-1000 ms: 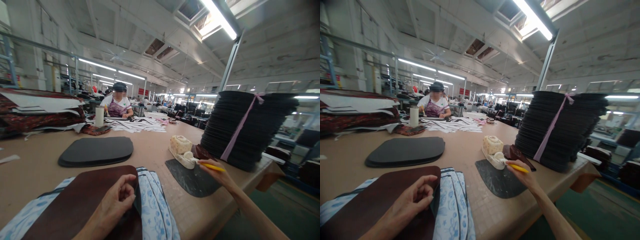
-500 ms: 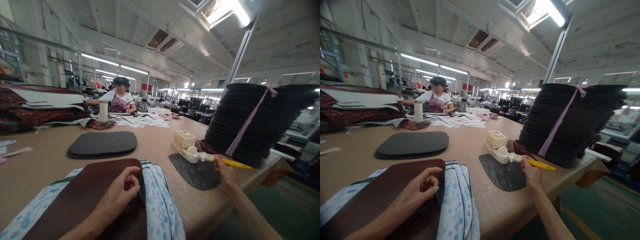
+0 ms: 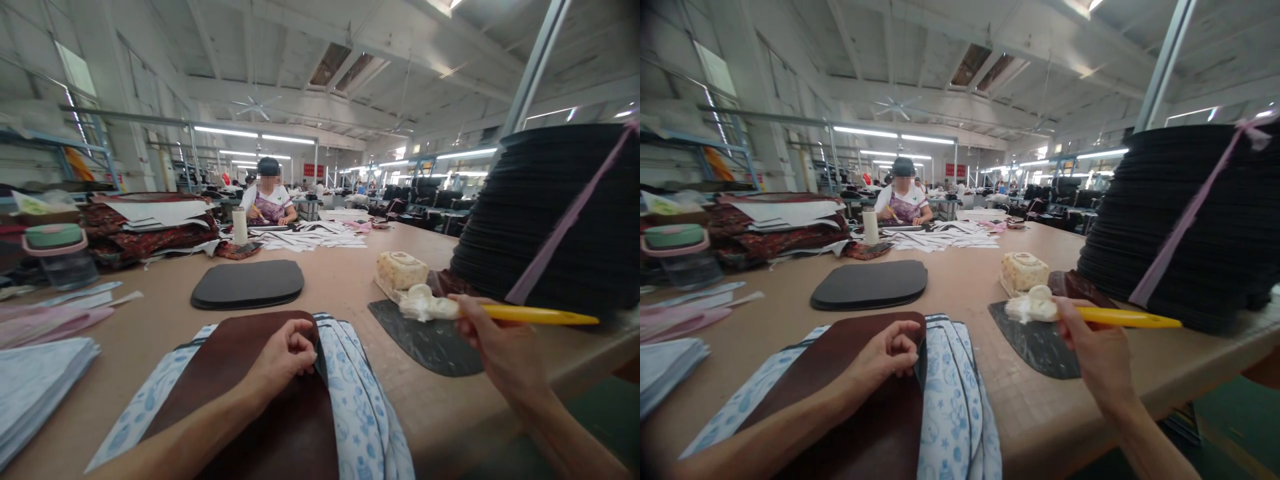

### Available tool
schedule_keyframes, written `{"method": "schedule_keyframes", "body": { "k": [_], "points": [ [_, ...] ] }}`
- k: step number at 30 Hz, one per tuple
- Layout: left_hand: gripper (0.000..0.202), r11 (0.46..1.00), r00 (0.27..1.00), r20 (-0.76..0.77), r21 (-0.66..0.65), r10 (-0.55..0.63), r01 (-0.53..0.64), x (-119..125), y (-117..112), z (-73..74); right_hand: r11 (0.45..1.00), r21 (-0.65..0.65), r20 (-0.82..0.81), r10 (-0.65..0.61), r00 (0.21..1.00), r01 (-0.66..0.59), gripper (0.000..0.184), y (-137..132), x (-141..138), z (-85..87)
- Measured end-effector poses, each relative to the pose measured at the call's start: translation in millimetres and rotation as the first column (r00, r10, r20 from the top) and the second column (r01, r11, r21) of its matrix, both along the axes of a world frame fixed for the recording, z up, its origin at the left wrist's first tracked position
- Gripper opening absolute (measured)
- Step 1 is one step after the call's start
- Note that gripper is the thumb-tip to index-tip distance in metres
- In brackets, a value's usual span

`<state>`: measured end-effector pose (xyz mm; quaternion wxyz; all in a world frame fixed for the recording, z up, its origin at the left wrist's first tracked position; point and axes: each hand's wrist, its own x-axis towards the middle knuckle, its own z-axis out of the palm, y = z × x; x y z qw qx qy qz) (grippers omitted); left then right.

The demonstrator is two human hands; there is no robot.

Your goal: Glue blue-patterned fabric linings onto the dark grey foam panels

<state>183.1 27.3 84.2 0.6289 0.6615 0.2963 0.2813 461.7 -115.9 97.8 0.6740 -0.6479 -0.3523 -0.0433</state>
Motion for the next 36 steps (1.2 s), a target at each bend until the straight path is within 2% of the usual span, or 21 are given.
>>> {"method": "schedule_keyframes", "body": {
  "k": [1, 4, 6, 8, 12, 16, 19, 22, 27, 36],
  "points": [
    [0.049, 1.0, 1.0, 0.002, -0.004, 0.002, -0.002, 0.3, 0.5, 0.9, 0.993, -0.038, -0.016, 0.112, 0.994, -0.113, 0.03, 2.7, -23.2, 6.6],
    [0.052, 1.0, 1.0, 0.025, -0.013, 0.007, -0.007, -0.2, 0.3, 1.3, 0.964, -0.064, 0.062, 0.263, 0.963, -0.26, 0.026, 12.8, -85.9, 13.6],
    [0.053, 1.0, 0.999, 0.045, -0.014, 0.013, -0.012, -1.1, -0.9, 0.1, 0.934, -0.06, 0.145, 0.356, 0.923, -0.351, 0.023, 20.5, -113.0, 10.5],
    [0.054, 1.0, 0.997, 0.071, -0.014, 0.018, -0.017, -1.9, -2.1, -1.8, 0.906, -0.079, 0.192, 0.424, 0.885, -0.416, 0.02, 27.3, -126.8, 6.6],
    [0.053, 1.0, 0.992, 0.127, -0.019, 0.019, -0.016, -2.7, -3.5, -5.5, 0.854, -0.177, 0.24, 0.52, 0.82, -0.49, 0.016, 30.0, -132.2, 5.3],
    [0.052, 1.0, 0.986, 0.167, -0.028, 0.017, -0.013, -2.0, -3.3, -8.6, 0.816, -0.336, 0.303, 0.566, 0.767, -0.471, 0.017, 22.5, -128.9, 7.9],
    [0.052, 1.0, 0.983, 0.185, -0.027, 0.014, -0.009, -1.2, -2.8, -10.3, 0.771, -0.401, 0.28, 0.618, 0.735, -0.495, 0.018, 28.6, -123.5, 10.5],
    [0.051, 1.0, 0.981, 0.191, -0.021, 0.011, -0.007, -1.4, -2.9, -10.9, 0.754, -0.396, 0.225, 0.632, 0.741, -0.523, 0.022, 48.7, -117.1, 14.6],
    [0.05, 1.0, 0.982, 0.19, -0.007, 0.008, -0.007, -2.8, -3.2, -11.0, 0.776, -0.35, 0.204, 0.61, 0.765, -0.525, 0.024, 72.2, -110.4, 19.6],
    [0.05, 1.0, 0.982, 0.187, -0.001, 0.004, -0.003, -0.8, -2.5, -12.2, 0.716, -0.419, 0.118, 0.653, 0.748, -0.559, 0.021, 35.1, -116.9, 17.5]
  ]
}}
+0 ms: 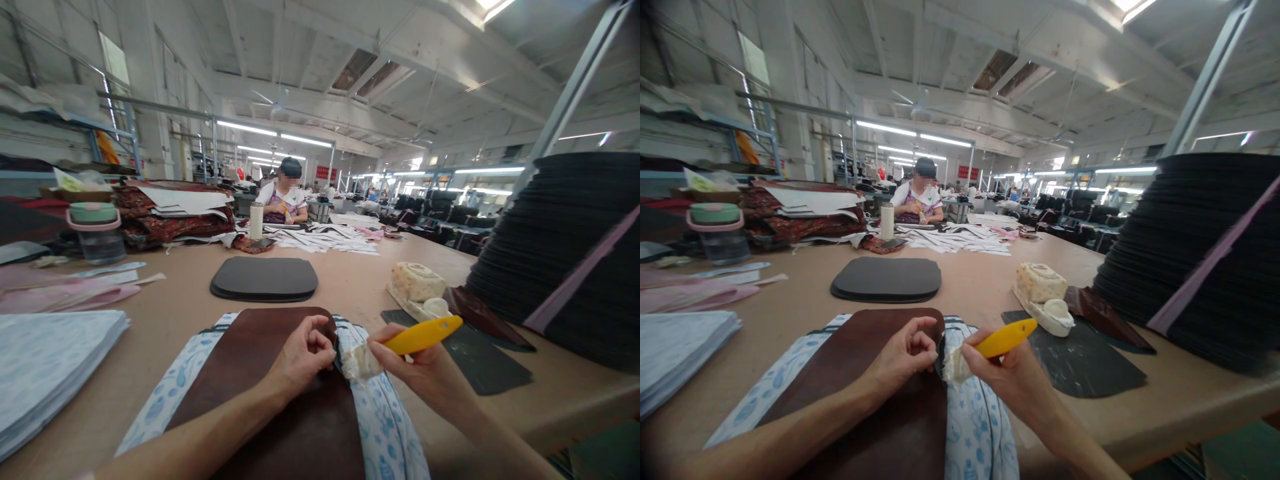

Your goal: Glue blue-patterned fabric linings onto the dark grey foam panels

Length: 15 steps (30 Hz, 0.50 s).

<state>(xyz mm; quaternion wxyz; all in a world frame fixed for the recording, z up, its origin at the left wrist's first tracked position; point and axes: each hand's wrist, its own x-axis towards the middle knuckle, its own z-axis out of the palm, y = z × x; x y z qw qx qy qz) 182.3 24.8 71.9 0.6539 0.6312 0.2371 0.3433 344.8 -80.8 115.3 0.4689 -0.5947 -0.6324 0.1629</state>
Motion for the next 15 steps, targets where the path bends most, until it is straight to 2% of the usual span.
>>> {"method": "schedule_keyframes", "body": {
  "k": [4, 7, 15],
  "points": [
    [0.048, 1.0, 1.0, -0.006, 0.007, 0.013, -0.013, 0.3, 0.0, 1.2, 1.0, -0.024, 0.004, 0.021, 1.0, -0.021, 0.019, -11.4, -2.0, 4.5],
    [0.048, 1.0, 1.0, -0.009, 0.011, 0.015, -0.015, 0.4, 0.0, 1.6, 1.0, -0.002, -0.015, -0.011, 1.0, 0.011, 0.021, -9.1, -1.3, 5.4],
    [0.05, 1.0, 1.0, -0.021, 0.021, 0.007, -0.007, 0.2, 0.4, 0.6, 0.988, 0.134, -0.092, -0.063, 0.994, 0.075, 0.023, 33.4, 0.5, 7.6]
  ]
}}
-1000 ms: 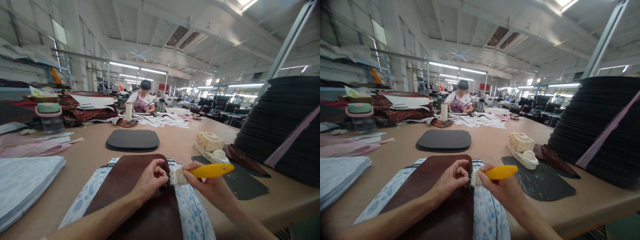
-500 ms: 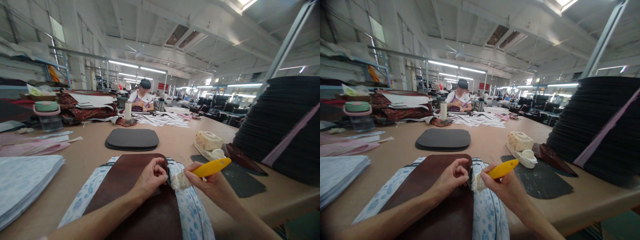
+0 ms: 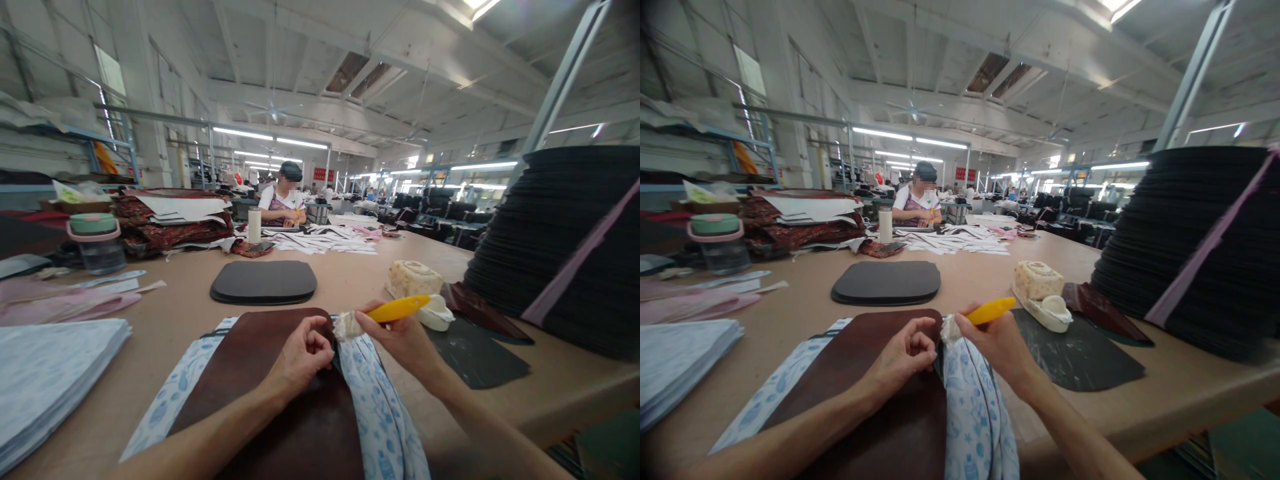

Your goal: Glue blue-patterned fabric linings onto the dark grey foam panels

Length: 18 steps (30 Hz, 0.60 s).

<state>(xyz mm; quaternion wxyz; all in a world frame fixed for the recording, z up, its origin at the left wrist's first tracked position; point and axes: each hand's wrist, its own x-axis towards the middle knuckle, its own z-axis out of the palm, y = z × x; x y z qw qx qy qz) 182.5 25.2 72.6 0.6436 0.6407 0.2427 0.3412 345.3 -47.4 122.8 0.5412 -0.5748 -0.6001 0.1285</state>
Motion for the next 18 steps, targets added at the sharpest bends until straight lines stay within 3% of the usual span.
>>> {"method": "schedule_keyframes", "body": {
  "k": [4, 9, 18],
  "points": [
    [0.05, 1.0, 1.0, -0.021, 0.005, 0.005, -0.005, -1.2, -1.4, 2.5, 0.991, 0.086, -0.061, -0.096, 0.994, 0.101, 0.025, 7.0, 9.3, 2.7],
    [0.052, 0.999, 0.998, -0.063, 0.023, 0.03, -0.028, -0.7, -0.4, 7.3, 0.935, 0.182, -0.178, -0.274, 0.945, 0.305, 0.025, -7.3, 29.1, -4.3],
    [0.046, 0.959, 0.947, -0.212, 0.197, 0.243, -0.202, 4.2, 37.8, 22.7, 0.794, 0.268, -0.339, -0.452, 0.825, 0.545, 0.029, -23.6, 56.6, -48.9]
  ]
}}
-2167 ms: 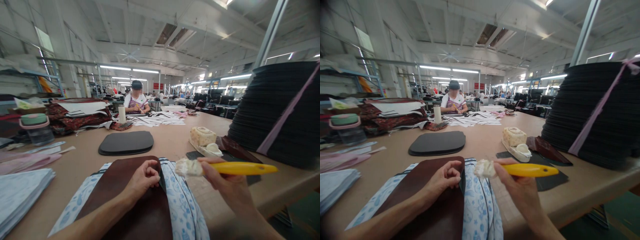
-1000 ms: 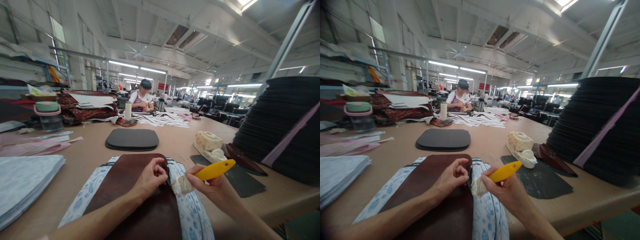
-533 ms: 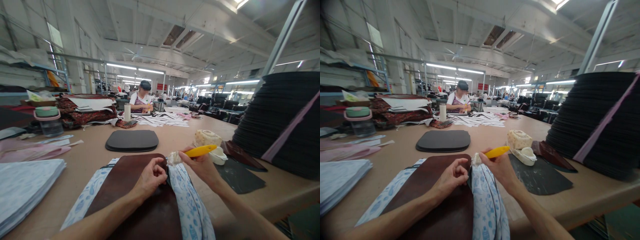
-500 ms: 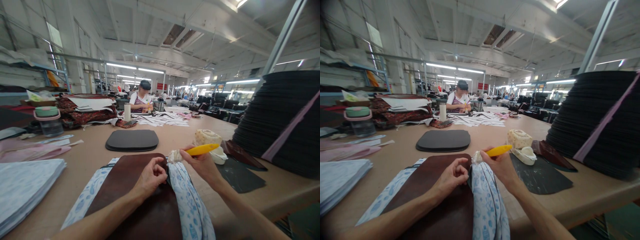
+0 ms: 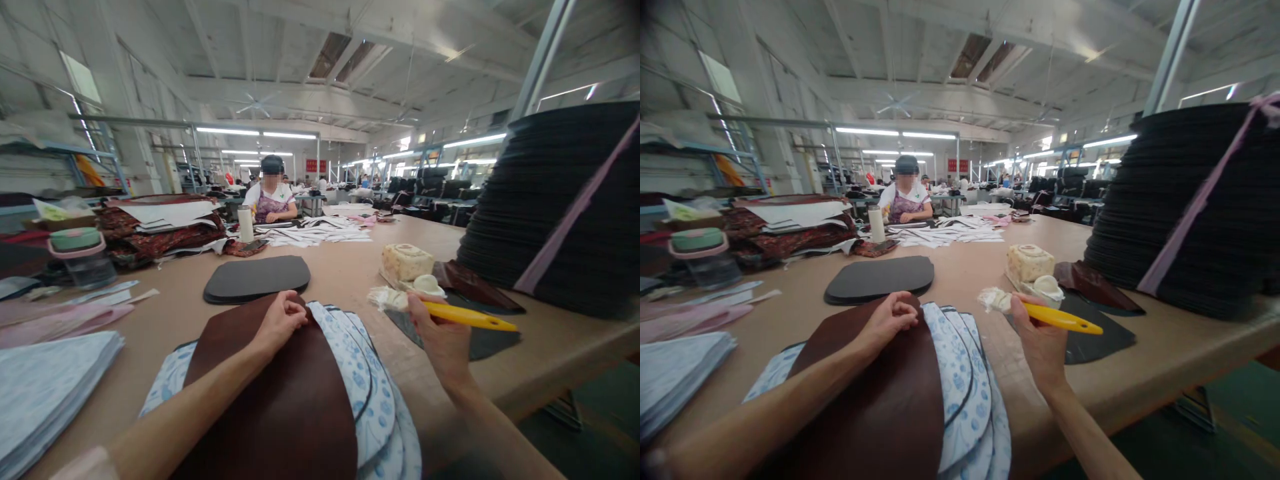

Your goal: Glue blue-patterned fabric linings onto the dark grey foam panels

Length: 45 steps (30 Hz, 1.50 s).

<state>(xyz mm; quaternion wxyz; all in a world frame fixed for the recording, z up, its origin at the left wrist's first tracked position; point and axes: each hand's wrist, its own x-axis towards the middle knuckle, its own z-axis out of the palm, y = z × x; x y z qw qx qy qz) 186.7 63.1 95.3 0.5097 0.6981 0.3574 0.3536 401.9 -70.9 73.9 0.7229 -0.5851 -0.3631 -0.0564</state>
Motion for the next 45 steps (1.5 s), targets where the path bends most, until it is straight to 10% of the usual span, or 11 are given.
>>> {"method": "schedule_keyframes", "body": {
  "k": [5, 11, 17, 22, 27, 36, 45],
  "points": [
    [0.055, 0.959, 0.957, -0.274, 0.234, -0.091, 0.158, -14.8, -64.8, 20.5, 0.997, 0.03, 0.003, -0.071, 0.997, 0.071, 0.028, 4.6, 2.9, -25.0],
    [0.085, 0.649, 0.744, -0.666, 0.542, -0.056, 0.534, -37.1, -141.0, 6.3, 0.995, 0.044, 0.041, -0.091, 0.995, 0.089, 0.024, 6.0, -0.3, -34.2],
    [0.07, 0.7, 0.733, -0.681, 0.518, -0.011, 0.492, -42.7, -127.9, -15.2, 0.995, 0.057, 0.059, -0.086, 0.995, 0.083, 0.021, 4.0, 1.4, -33.3],
    [0.055, 0.852, 0.682, -0.712, 0.244, -0.167, 0.463, -41.1, -131.5, 6.2, 0.995, 0.058, 0.074, -0.082, 0.994, 0.078, 0.021, 5.7, 1.5, -34.5],
    [0.043, 0.891, 0.65, -0.738, 0.156, -0.181, 0.426, -31.8, -136.0, 26.3, 0.996, 0.046, 0.104, -0.084, 0.991, 0.08, 0.019, 7.5, 1.4, -35.3],
    [0.042, 0.515, 0.553, -0.83, 0.442, -0.077, 0.735, -20.2, -87.8, 22.2, 0.995, 0.045, 0.128, -0.093, 0.987, 0.088, 0.02, 7.8, 1.6, -34.6],
    [0.022, 0.515, 0.693, -0.682, 0.518, -0.234, 0.683, -26.9, -71.1, 10.7, 0.996, 0.026, 0.102, -0.093, 0.99, 0.09, 0.022, 6.7, 2.1, -34.5]
  ]
}}
